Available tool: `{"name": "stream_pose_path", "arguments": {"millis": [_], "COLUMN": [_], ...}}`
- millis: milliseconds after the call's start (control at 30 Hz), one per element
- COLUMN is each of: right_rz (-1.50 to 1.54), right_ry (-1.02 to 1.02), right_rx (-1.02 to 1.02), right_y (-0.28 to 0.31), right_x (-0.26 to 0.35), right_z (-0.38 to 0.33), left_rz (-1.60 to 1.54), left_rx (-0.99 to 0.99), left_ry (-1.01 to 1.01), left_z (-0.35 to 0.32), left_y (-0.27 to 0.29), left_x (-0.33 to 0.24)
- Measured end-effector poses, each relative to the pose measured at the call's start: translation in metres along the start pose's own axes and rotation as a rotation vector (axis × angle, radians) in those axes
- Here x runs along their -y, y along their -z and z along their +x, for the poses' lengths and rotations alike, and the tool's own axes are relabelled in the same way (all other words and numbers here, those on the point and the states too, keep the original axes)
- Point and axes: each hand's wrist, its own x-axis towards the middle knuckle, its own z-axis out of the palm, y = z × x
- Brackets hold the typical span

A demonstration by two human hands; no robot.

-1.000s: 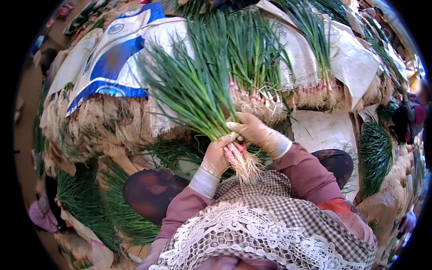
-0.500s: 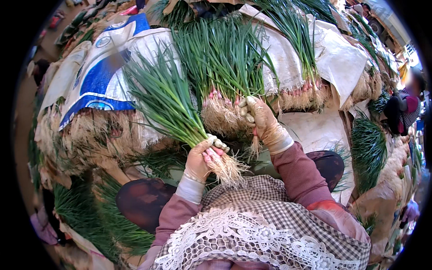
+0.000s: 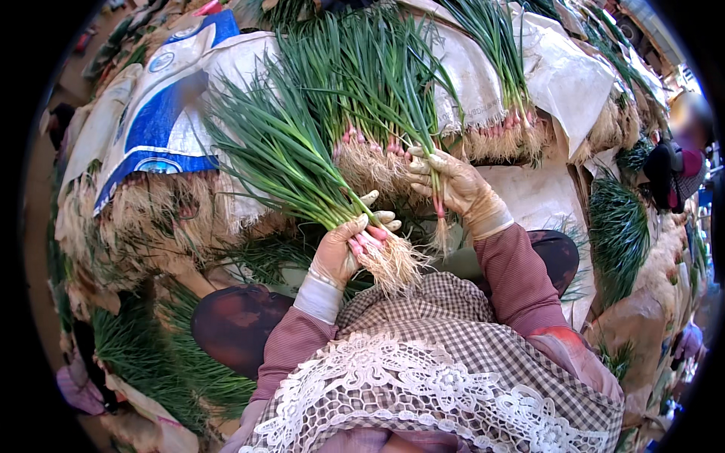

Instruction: The person cleans bunches of green onions by hand, peeling away outer layers and inspecting the roots while seated among large piles of the produce.

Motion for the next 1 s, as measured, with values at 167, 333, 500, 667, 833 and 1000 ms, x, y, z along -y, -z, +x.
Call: {"name": "stream_pose_path", "arguments": {"millis": [167, 333, 500, 667, 833, 1000], "right_rz": [-0.315, -0.663, -0.845, -1.301, -1.062, -0.816], "right_ry": [0.210, 0.708, 0.029, 0.141, 0.020, -0.022], "right_rx": [-0.167, -0.515, -0.947, -0.933, -0.781, -0.500], "right_y": [0.003, 0.030, 0.054, 0.119, 0.088, -0.005], "right_x": [0.047, 0.121, 0.084, 0.065, 0.075, 0.035], "right_z": [-0.007, -0.006, 0.044, 0.083, 0.079, 0.020], "left_rz": [0.037, 0.002, 0.043, 0.081, 0.062, 0.249], "left_rx": [-0.155, -0.169, -0.033, 0.004, -0.237, -0.279], "left_ry": [-0.041, -0.104, -0.214, -0.162, -0.113, -0.059], "left_z": [-0.007, -0.013, -0.027, -0.019, -0.017, -0.014], "left_y": [0.016, 0.002, -0.017, -0.006, 0.005, -0.005], "left_x": [0.003, 0.000, -0.016, -0.018, -0.017, -0.014]}}
